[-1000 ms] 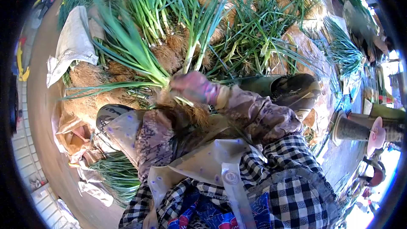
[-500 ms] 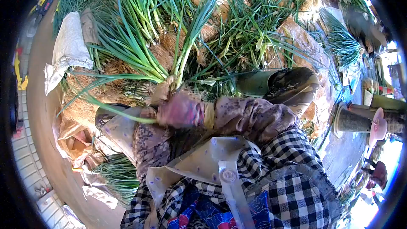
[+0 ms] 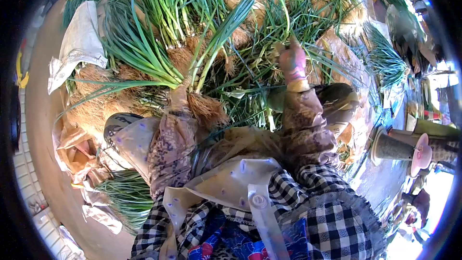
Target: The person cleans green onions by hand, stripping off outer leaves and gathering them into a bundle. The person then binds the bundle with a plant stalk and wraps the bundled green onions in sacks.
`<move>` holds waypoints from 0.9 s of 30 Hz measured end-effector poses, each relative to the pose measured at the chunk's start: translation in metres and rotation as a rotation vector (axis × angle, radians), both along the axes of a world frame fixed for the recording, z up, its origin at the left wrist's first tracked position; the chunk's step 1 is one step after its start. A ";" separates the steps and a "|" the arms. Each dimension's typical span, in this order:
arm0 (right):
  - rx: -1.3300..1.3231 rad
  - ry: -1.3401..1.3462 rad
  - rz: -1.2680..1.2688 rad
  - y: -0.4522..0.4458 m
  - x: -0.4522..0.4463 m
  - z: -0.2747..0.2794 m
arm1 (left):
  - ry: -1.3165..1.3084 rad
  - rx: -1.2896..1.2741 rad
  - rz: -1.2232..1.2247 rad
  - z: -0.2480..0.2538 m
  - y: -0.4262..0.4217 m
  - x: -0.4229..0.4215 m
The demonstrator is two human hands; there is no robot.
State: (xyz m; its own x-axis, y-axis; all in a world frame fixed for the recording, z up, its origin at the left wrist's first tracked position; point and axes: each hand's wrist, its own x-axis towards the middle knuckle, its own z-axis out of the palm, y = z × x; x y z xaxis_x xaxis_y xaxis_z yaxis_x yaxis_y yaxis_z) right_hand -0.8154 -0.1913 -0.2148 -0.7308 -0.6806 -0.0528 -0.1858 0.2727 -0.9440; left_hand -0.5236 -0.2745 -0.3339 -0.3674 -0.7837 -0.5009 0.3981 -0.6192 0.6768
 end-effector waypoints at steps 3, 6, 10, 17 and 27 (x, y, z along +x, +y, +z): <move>0.008 -0.380 0.254 -0.019 0.048 -0.010 | 0.012 -0.036 -0.125 -0.002 0.005 -0.003; 0.243 -0.316 0.634 -0.040 0.101 -0.024 | 0.037 -0.102 -0.294 -0.029 0.001 -0.007; 0.097 -0.442 0.528 -0.070 0.122 -0.076 | 0.225 -0.428 -0.304 -0.002 0.015 -0.002; -0.183 -0.737 0.544 -0.093 0.097 -0.048 | 0.179 -0.118 -0.242 0.024 0.028 0.009; -0.090 -0.513 0.842 -0.022 0.142 0.026 | -0.039 0.099 -0.098 0.015 0.016 0.005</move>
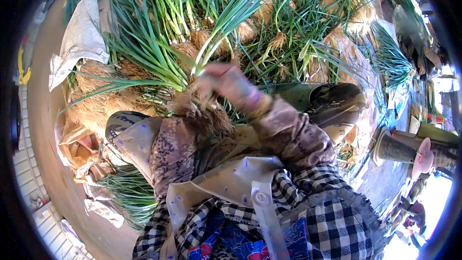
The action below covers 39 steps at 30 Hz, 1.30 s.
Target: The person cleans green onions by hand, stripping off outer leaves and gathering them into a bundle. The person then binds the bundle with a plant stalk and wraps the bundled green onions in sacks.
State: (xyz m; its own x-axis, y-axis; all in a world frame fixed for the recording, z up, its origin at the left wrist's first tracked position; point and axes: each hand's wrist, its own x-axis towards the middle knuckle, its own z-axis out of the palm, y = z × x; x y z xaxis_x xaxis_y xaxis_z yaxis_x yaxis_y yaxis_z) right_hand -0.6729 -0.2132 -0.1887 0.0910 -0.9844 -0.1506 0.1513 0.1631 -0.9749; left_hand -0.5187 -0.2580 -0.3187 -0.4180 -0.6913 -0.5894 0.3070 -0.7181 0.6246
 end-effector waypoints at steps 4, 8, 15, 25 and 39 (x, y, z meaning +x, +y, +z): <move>0.047 0.197 -0.538 -0.002 -0.121 -0.047 | -0.015 -0.009 0.205 0.007 0.002 -0.006; 0.107 0.042 -0.551 -0.004 -0.147 -0.089 | 0.144 -0.001 0.239 -0.004 0.002 -0.009; 0.421 -0.132 -0.220 -0.018 -0.062 -0.057 | 0.282 -0.246 0.034 0.030 0.020 -0.009; -0.052 0.437 0.121 -0.092 -0.036 -0.040 | 0.272 -0.481 0.253 -0.020 0.036 -0.005; -0.681 0.692 0.068 -0.025 0.014 -0.053 | -0.009 -0.061 0.189 0.002 0.026 -0.009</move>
State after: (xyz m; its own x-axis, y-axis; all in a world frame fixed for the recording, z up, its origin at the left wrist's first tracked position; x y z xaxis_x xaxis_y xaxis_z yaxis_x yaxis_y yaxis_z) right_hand -0.6585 -0.2383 -0.2417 0.2568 -0.8762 0.4079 -0.4794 -0.4819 -0.7334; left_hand -0.5281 -0.2321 -0.3163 -0.2721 -0.7916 -0.5471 0.4273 -0.6088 0.6684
